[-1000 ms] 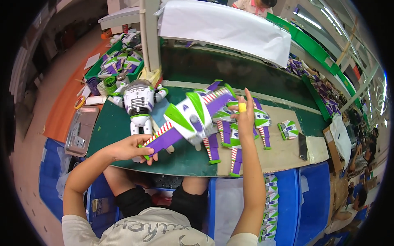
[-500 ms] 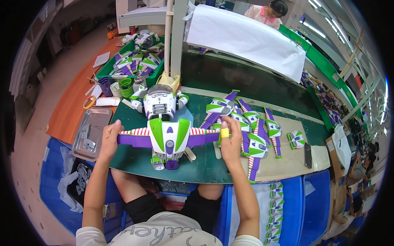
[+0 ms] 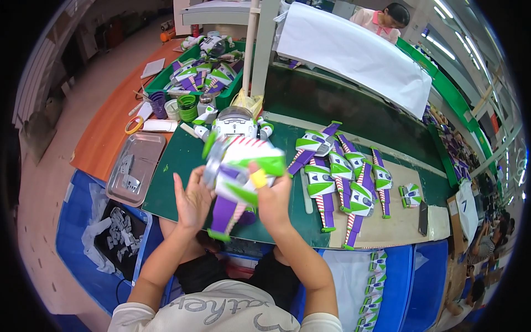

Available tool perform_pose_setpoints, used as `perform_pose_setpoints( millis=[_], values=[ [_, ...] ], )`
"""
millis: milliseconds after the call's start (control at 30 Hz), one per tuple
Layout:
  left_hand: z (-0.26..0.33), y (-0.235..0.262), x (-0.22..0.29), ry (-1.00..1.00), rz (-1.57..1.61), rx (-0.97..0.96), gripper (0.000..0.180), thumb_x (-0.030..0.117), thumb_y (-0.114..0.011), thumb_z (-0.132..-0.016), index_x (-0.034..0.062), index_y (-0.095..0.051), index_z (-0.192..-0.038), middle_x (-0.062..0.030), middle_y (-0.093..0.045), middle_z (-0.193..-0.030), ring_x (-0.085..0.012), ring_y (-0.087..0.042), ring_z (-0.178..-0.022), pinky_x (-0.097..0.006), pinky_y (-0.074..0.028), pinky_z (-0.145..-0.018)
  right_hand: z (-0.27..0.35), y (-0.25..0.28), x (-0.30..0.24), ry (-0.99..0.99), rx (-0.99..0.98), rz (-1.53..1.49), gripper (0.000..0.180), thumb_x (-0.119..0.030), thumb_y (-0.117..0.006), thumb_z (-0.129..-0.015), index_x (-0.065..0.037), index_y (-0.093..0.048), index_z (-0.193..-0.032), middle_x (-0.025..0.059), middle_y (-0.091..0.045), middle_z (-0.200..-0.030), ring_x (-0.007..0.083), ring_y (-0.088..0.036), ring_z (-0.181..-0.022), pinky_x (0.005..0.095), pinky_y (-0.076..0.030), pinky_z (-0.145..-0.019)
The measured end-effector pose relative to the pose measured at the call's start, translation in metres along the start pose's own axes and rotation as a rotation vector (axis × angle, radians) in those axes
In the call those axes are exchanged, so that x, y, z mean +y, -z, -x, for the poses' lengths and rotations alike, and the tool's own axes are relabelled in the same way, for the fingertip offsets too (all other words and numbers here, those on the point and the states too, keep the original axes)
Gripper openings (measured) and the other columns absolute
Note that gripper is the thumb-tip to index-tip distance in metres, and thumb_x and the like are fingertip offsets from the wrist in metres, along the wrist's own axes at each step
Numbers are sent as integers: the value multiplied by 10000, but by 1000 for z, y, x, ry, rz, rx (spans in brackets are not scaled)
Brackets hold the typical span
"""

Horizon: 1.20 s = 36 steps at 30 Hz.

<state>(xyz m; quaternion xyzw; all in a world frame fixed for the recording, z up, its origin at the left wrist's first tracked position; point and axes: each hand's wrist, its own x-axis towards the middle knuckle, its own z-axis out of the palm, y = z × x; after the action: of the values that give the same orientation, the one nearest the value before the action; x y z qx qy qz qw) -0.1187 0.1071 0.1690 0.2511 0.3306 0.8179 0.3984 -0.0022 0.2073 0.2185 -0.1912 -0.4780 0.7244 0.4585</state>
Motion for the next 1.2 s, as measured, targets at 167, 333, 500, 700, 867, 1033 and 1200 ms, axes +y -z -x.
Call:
perform_pose_setpoints(
  millis=[167,333,500,700,867,1033,1200],
  values=[
    [-3,-7,7,-121,418,256,678,624,-243,-862,22,-452,-1091,-184,-529,-1131,-293,-492,-1085,-394,-362,-966,6,-27,-5,475,-475,944,505,-231,-726,-724,-10,-462,-1093,131,-570,-936,298,-633,-685,349,-503,-565],
    [-37,41,-10,-149,320,66,453,408,-364,-903,24,-546,-747,-159,-598,-777,-246,-577,-739,-341,-465,-718,20,-42,9,585,-552,1211,570,-223,-742,-656,-24,-486,-1125,135,-495,-1058,297,-613,-684,379,-490,-535],
    [-47,52,-16,-117,370,108,345,313,-429,-893,62,-498,-667,-93,-566,-681,-192,-559,-701,-304,-455,-706,4,-42,18,725,-459,1321,684,-251,-744,-658,-26,-452,-1234,142,-502,-1038,297,-594,-767,365,-484,-599],
    [-76,15,-45,-80,383,508,326,384,-398,-938,82,-489,-1016,-60,-572,-975,-162,-561,-917,-309,-428,-830,-84,-25,46,649,-289,1217,573,-186,-666,-725,1,-460,-1225,178,-517,-1047,343,-489,-1000,406,-361,-885],
    [-114,64,-83,-60,105,554,405,379,-467,-889,52,-501,-1125,-75,-471,-1154,-178,-426,-1090,-332,-345,-903,-147,-23,72,650,-401,1235,483,-162,-595,-788,-2,-484,-1230,159,-521,-1138,329,-461,-1068,399,-330,-941],
    [-132,87,-56,40,235,449,334,347,-531,-868,98,-449,-1076,-38,-529,-1035,-163,-483,-1011,-339,-355,-915,-145,-22,80,687,-429,1286,404,-178,-536,-834,-56,-513,-1218,123,-496,-1272,329,-388,-1217,417,-258,-1015],
    [-158,86,-63,37,0,273,475,294,-600,-875,51,-392,-1225,-64,-537,-1091,-138,-530,-980,-273,-433,-856,-165,-25,87,681,-272,1422,317,-202,-490,-865,-98,-567,-1155,116,-547,-1205,334,-411,-1193,418,-272,-1002]
  ],
)
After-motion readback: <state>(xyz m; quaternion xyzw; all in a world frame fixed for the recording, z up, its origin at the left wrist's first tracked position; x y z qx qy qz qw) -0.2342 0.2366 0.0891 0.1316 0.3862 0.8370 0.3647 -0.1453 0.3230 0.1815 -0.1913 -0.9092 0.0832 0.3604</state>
